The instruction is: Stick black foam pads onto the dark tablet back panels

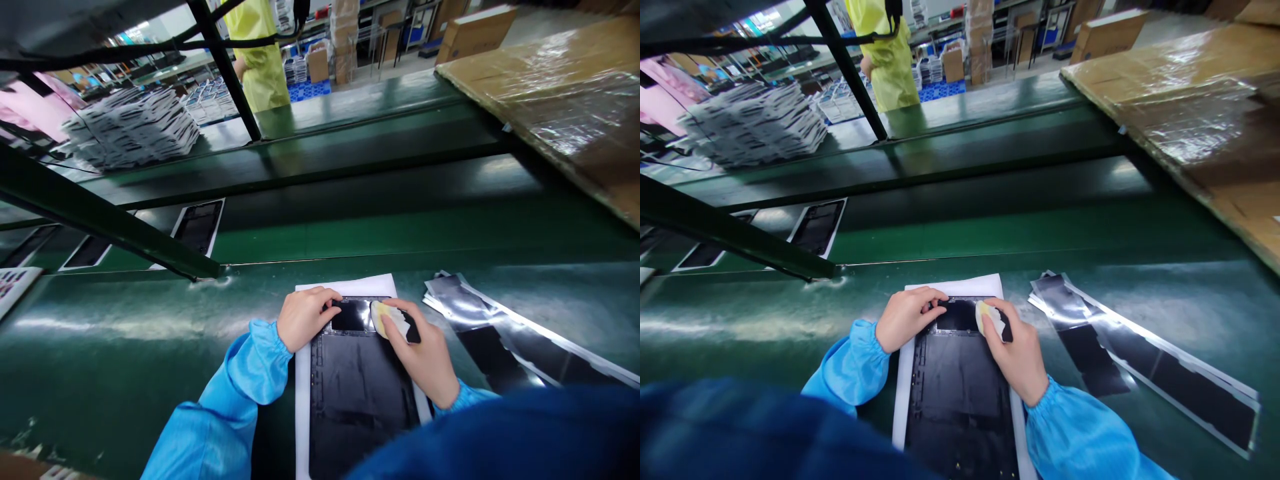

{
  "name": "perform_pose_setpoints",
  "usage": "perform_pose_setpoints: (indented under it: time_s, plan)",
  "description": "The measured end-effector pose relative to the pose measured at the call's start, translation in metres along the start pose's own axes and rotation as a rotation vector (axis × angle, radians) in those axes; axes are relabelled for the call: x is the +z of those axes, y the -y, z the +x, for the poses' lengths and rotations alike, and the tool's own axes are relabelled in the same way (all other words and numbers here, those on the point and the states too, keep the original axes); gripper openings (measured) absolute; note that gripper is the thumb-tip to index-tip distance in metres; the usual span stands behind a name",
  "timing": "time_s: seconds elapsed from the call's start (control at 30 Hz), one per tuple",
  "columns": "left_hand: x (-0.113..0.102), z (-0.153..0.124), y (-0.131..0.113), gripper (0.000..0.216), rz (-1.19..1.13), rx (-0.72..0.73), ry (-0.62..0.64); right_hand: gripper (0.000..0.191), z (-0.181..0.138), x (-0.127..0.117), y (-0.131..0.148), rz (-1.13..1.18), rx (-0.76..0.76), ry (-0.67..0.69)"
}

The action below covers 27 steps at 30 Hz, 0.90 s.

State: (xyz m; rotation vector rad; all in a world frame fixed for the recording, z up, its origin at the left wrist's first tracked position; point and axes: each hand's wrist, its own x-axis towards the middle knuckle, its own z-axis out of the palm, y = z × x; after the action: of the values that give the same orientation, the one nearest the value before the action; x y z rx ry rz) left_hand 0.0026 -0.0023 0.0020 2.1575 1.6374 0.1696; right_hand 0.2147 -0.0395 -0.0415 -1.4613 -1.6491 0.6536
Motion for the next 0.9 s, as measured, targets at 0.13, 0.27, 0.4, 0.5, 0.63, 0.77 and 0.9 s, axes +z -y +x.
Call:
perform_pose_setpoints:
  time_s: [0.13,0.27,0.4,0.5,0.63,0.77,0.9]
  plan:
    - [0.001,-0.001,-0.003,0.018,0.088,0.011,0.016,0.018,0.000,0.000,0.001,-0.007,0.003,-0.003]
    - [0.003,-0.004,-0.009,0.024,0.284,0.097,-0.039,0.020,0.000,0.000,0.002,-0.009,0.011,0.005]
    - [0.003,-0.009,-0.009,0.021,0.471,0.124,-0.118,0.021,0.002,-0.002,0.005,-0.011,0.029,0.021]
    - [0.008,-0.018,0.000,0.019,0.494,0.290,-0.114,0.021,0.003,-0.002,0.008,-0.011,0.049,0.036]
    - [0.020,-0.028,0.014,0.036,0.505,0.435,-0.133,0.024,0.003,-0.001,0.008,-0.011,0.071,0.049]
    - [0.018,-0.034,0.018,0.034,0.453,0.415,-0.123,0.027,0.005,-0.004,0.007,-0.048,0.087,0.067]
    - [0.009,-0.040,0.017,0.027,0.350,0.460,-0.070,0.028,0.009,0.000,0.013,-0.113,0.087,0.091]
